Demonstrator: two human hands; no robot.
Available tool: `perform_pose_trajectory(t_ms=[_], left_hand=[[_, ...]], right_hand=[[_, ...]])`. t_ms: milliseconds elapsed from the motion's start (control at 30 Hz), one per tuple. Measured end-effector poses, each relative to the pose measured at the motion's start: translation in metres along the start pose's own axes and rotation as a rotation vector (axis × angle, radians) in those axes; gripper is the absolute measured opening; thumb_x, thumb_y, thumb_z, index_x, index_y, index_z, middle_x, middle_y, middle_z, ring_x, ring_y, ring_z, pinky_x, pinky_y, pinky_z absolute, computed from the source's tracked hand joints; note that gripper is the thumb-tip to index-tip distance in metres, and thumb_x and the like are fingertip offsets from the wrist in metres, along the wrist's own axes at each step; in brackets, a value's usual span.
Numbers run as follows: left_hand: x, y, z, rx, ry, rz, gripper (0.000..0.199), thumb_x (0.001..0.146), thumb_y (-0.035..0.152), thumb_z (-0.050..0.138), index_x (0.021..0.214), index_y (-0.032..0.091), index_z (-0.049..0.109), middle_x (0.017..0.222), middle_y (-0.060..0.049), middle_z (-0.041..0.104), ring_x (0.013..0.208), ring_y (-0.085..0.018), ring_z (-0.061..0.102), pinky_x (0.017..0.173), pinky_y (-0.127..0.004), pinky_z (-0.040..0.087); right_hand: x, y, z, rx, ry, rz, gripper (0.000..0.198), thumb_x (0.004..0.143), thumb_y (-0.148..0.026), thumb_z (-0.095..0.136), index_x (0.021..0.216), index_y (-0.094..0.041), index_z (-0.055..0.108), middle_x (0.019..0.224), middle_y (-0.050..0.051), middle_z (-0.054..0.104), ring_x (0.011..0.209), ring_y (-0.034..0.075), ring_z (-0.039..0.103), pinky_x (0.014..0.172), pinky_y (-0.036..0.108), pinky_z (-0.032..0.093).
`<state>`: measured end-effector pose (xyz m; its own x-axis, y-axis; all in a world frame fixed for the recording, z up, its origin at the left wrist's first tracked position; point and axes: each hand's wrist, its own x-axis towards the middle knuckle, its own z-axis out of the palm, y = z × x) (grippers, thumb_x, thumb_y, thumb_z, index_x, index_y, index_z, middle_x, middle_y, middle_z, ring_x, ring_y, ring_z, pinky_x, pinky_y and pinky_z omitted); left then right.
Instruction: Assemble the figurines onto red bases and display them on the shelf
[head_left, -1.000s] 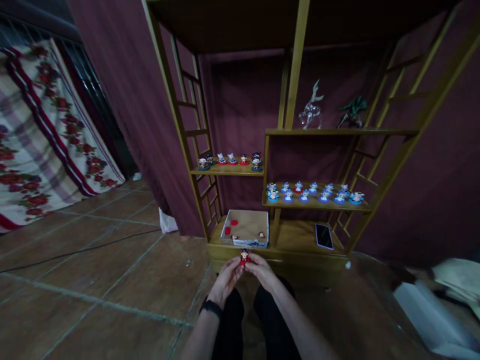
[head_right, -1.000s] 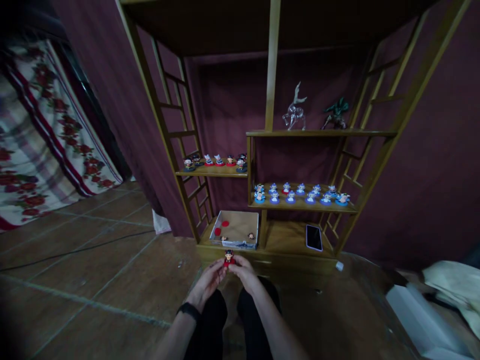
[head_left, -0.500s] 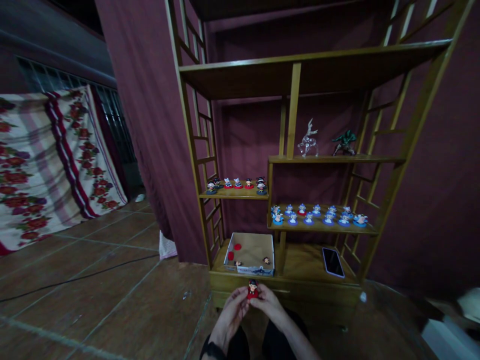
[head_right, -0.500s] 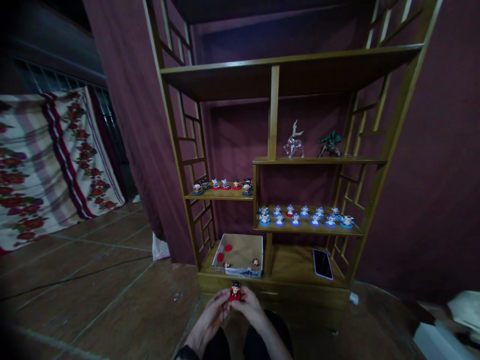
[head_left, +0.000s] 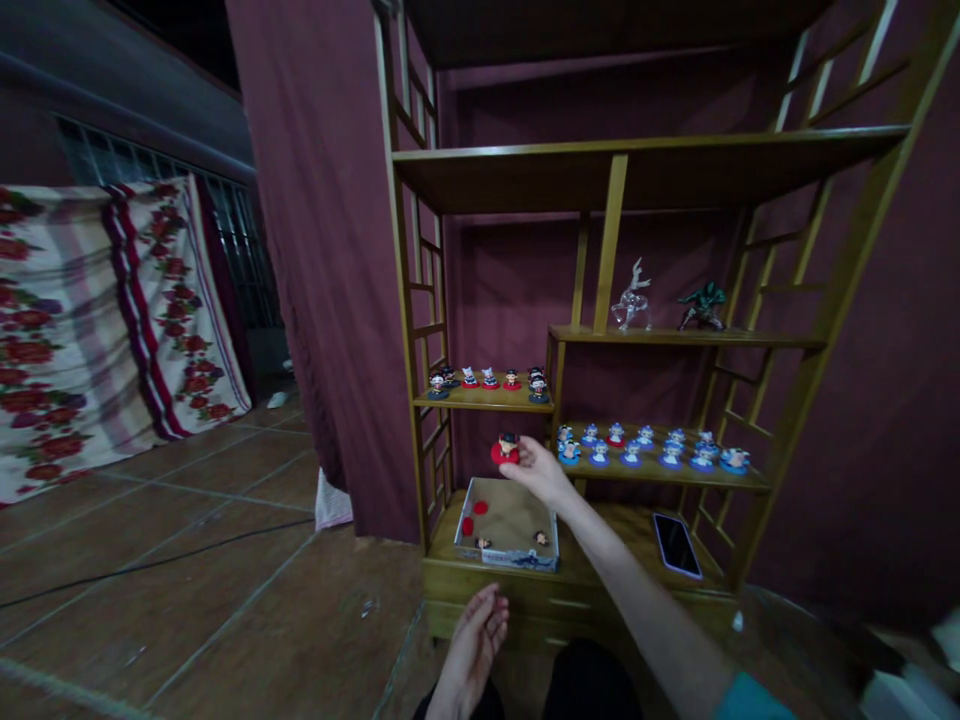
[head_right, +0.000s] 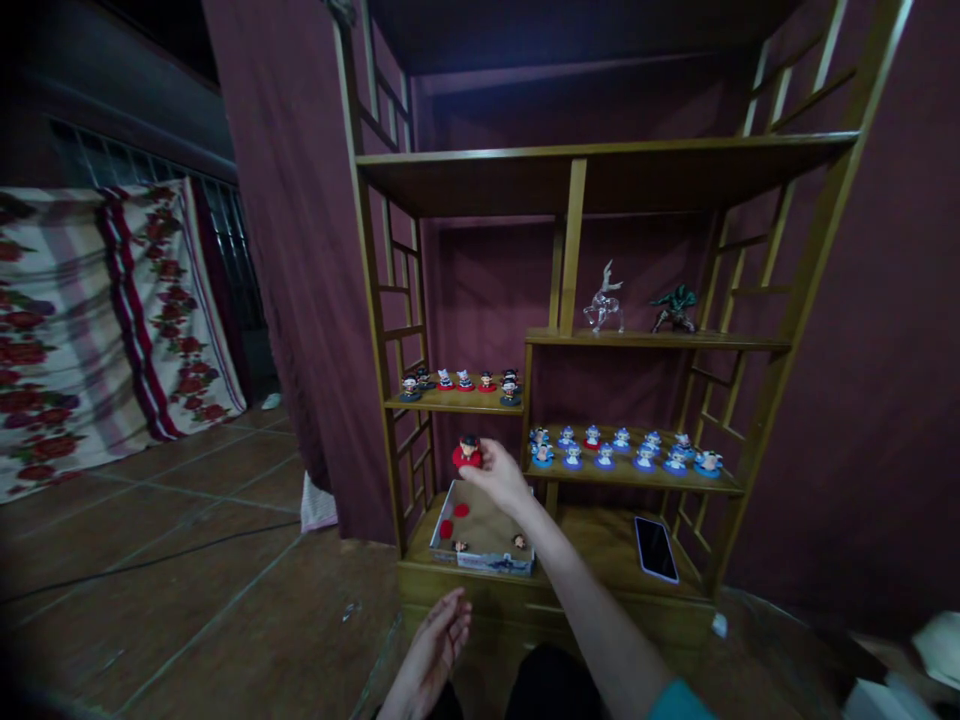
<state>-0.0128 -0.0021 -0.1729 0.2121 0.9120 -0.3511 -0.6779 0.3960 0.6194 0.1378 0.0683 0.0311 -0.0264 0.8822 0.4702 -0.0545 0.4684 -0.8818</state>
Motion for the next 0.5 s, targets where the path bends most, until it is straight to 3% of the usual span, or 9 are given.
perform_pose_trajectory(t_ms=[100,200,333,500], left_hand=[[0.001,0.003,-0.002,-0.008,-0.016,-0.002,0.026,0.064,0.011,0.067,0.088,0.020,0.062,0.079,-0.006,0.067,0.066,-0.014,0.065,0.060,-0.021,0.050],[0.003,0.005,-0.006,-0.016,-0.040,-0.015,0.028,0.063,0.011,0.068,0.089,0.019,0.062,0.081,-0.007,0.067,0.068,-0.015,0.065,0.062,-0.022,0.050],[0.006,0.007,-0.013,-0.021,-0.054,-0.020,0.030,0.063,0.013,0.070,0.091,0.019,0.062,0.082,-0.008,0.066,0.069,-0.015,0.064,0.062,-0.023,0.049],[0.008,0.007,-0.019,-0.019,-0.094,-0.011,0.029,0.064,0.018,0.070,0.092,0.020,0.062,0.086,-0.009,0.066,0.072,-0.015,0.064,0.065,-0.024,0.048]], right_hand=[[0.058,-0.032,0.010,0.030,-0.016,-0.077,0.041,0.057,-0.021,0.071,0.095,-0.017,0.057,0.091,0.004,0.064,0.081,0.016,0.058,0.080,0.034,0.044],[0.107,-0.046,0.024,0.010,0.032,-0.074,0.039,0.052,-0.019,0.073,0.088,-0.016,0.059,0.084,0.001,0.065,0.075,0.014,0.058,0.079,0.032,0.044],[0.154,-0.042,0.041,-0.056,0.042,-0.016,0.035,0.043,-0.013,0.076,0.073,-0.016,0.059,0.067,-0.002,0.062,0.065,0.012,0.055,0.074,0.030,0.044],[0.178,-0.022,0.052,-0.214,0.006,0.003,0.027,0.041,-0.015,0.076,0.062,-0.016,0.060,0.055,-0.004,0.058,0.058,0.011,0.051,0.063,0.026,0.042]])
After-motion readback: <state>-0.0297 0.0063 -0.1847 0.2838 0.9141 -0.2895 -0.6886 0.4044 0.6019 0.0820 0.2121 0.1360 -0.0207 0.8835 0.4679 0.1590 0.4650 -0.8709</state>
